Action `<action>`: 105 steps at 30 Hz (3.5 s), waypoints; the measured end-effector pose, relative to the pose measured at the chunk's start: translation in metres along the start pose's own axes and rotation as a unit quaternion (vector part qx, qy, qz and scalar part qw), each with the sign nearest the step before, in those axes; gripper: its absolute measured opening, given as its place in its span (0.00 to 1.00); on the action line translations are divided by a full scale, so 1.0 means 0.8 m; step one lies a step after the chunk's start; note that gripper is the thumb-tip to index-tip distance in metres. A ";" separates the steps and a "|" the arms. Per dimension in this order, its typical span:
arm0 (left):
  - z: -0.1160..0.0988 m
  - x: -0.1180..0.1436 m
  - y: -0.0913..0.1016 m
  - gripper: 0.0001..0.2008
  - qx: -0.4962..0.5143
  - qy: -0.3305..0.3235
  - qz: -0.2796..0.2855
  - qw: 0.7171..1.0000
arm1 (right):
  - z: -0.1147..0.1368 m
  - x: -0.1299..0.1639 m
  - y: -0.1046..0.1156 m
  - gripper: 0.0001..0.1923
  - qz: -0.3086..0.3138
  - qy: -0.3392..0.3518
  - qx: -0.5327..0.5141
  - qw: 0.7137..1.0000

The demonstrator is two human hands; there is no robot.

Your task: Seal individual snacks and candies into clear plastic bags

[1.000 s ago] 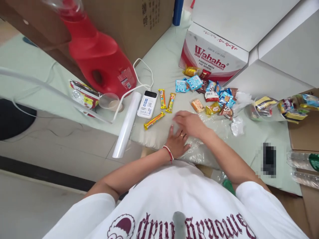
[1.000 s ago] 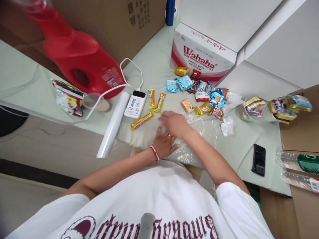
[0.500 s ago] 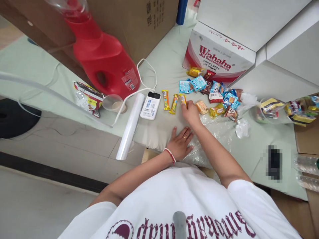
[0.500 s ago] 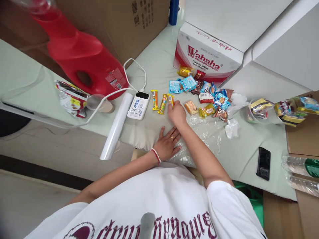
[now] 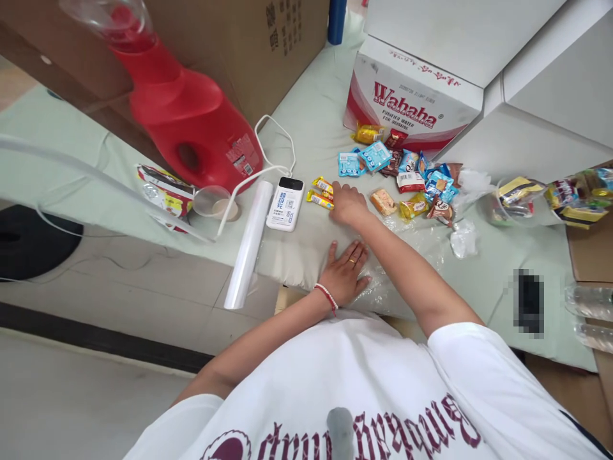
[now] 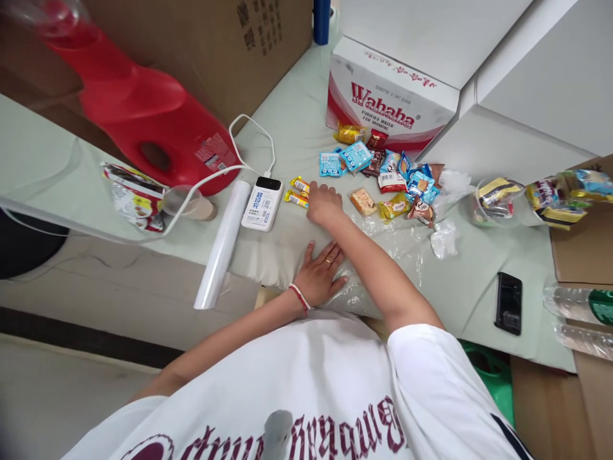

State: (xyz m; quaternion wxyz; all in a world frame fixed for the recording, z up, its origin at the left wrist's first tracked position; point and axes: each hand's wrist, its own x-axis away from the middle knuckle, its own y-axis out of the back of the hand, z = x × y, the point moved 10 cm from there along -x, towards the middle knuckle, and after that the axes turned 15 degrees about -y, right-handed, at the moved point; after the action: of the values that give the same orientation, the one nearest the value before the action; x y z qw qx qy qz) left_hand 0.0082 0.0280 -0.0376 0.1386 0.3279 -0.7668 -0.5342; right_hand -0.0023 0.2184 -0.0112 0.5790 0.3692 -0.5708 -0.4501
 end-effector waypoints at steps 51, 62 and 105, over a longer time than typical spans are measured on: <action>0.032 0.007 0.005 0.38 -0.092 0.066 0.042 0.993 | -0.201 0.182 -0.029 0.38 -0.046 0.208 -0.022 0.977; 0.032 0.008 0.005 0.39 -0.084 0.070 0.032 0.994 | -0.185 0.189 -0.035 0.35 -0.057 0.222 -0.015 0.973; -0.017 0.068 0.041 0.29 0.021 -0.209 -0.069 0.975 | -0.274 0.268 -0.009 0.14 -0.004 0.228 -0.195 0.954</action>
State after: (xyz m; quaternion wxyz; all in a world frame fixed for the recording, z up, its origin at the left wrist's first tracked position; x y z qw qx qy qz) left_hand -0.0362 -0.0099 -0.0102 -0.0691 0.2636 -0.7657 -0.5827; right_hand 0.2028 -0.0049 0.0356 0.7525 0.3443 -0.3236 -0.4588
